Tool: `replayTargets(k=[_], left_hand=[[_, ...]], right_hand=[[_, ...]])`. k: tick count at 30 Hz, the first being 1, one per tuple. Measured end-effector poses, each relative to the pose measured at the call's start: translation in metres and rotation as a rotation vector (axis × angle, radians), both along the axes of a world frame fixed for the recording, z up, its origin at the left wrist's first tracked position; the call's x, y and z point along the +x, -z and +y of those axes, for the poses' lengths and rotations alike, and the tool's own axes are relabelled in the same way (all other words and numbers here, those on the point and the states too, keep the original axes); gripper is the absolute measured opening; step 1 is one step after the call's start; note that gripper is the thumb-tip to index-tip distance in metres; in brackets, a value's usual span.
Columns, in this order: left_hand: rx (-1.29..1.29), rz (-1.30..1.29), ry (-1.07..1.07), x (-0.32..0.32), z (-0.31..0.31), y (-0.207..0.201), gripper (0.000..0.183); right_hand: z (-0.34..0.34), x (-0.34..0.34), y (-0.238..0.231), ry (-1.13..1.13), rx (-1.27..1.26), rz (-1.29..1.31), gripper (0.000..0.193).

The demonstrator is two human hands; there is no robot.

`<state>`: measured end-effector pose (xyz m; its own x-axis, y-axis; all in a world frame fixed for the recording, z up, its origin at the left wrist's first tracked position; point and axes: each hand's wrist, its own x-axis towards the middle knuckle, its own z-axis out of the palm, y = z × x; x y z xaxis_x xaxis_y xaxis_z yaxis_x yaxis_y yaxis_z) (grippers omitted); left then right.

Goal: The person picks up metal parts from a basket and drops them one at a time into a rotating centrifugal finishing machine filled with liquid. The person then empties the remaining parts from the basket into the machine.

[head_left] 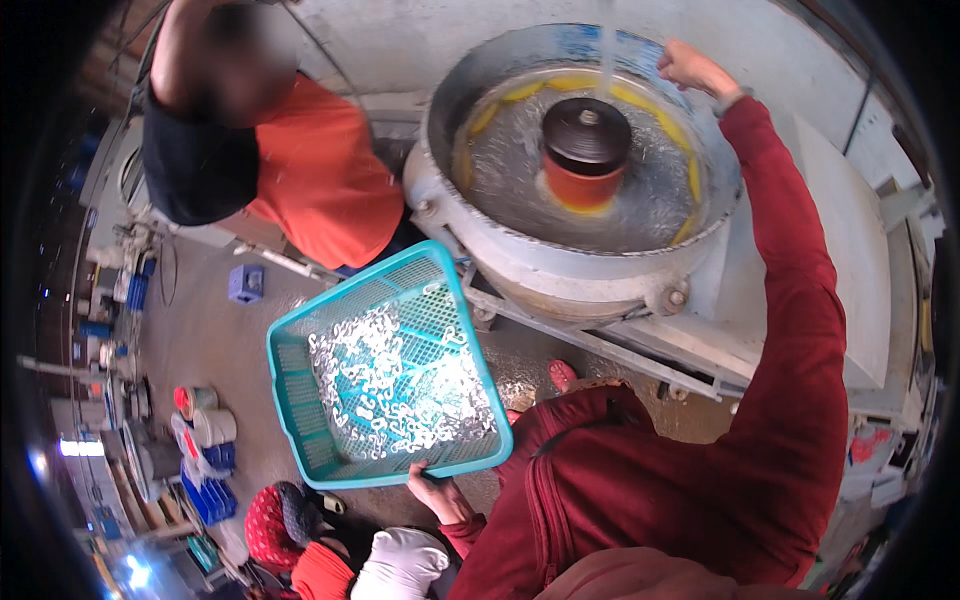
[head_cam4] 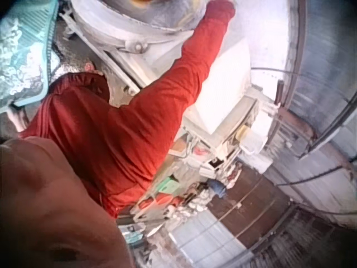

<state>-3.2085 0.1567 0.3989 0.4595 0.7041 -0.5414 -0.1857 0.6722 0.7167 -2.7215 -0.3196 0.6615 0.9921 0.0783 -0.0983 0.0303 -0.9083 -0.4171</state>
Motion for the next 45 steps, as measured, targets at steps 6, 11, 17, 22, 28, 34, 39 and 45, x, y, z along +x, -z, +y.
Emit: replayTargets(k=[6, 11, 17, 22, 28, 34, 39, 45], left_hand=[[-0.039, -0.028, -0.008, -0.003, 0.004, 0.004, 0.008], [0.114, 0.101, -0.121, -0.004, -0.006, -0.003, 0.034], [0.111, 0.168, -0.132, -0.008, -0.011, -0.026, 0.033], [0.03, 0.117, -0.126, -0.014, -0.014, -0.024, 0.03], [0.043, 0.169, -0.024, -0.028, -0.003, -0.01, 0.031], [0.039, 0.101, -0.117, -0.029, 0.007, -0.029, 0.033], [-0.027, 0.061, -0.091, -0.034, 0.016, -0.027, 0.038], [0.097, 0.211, 0.022, -0.036, 0.015, -0.011, 0.06]], right_hand=[[0.139, -0.067, -0.012, -0.508, 0.31, 0.149, 0.03], [0.309, -0.142, 0.044, -1.388, 0.369, 0.34, 0.042], [0.513, -0.22, 0.211, -0.968, -0.119, 0.148, 0.059], [0.594, -0.26, 0.3, -0.656, 0.091, -0.07, 0.057], [0.652, -0.319, 0.303, -0.799, 0.007, -0.293, 0.067], [0.532, -0.367, 0.27, -1.527, -0.194, -0.191, 0.054], [0.493, -0.366, 0.261, -1.657, -0.138, -0.275, 0.047], [0.526, -0.348, 0.263, -1.469, 0.005, 0.178, 0.04]])
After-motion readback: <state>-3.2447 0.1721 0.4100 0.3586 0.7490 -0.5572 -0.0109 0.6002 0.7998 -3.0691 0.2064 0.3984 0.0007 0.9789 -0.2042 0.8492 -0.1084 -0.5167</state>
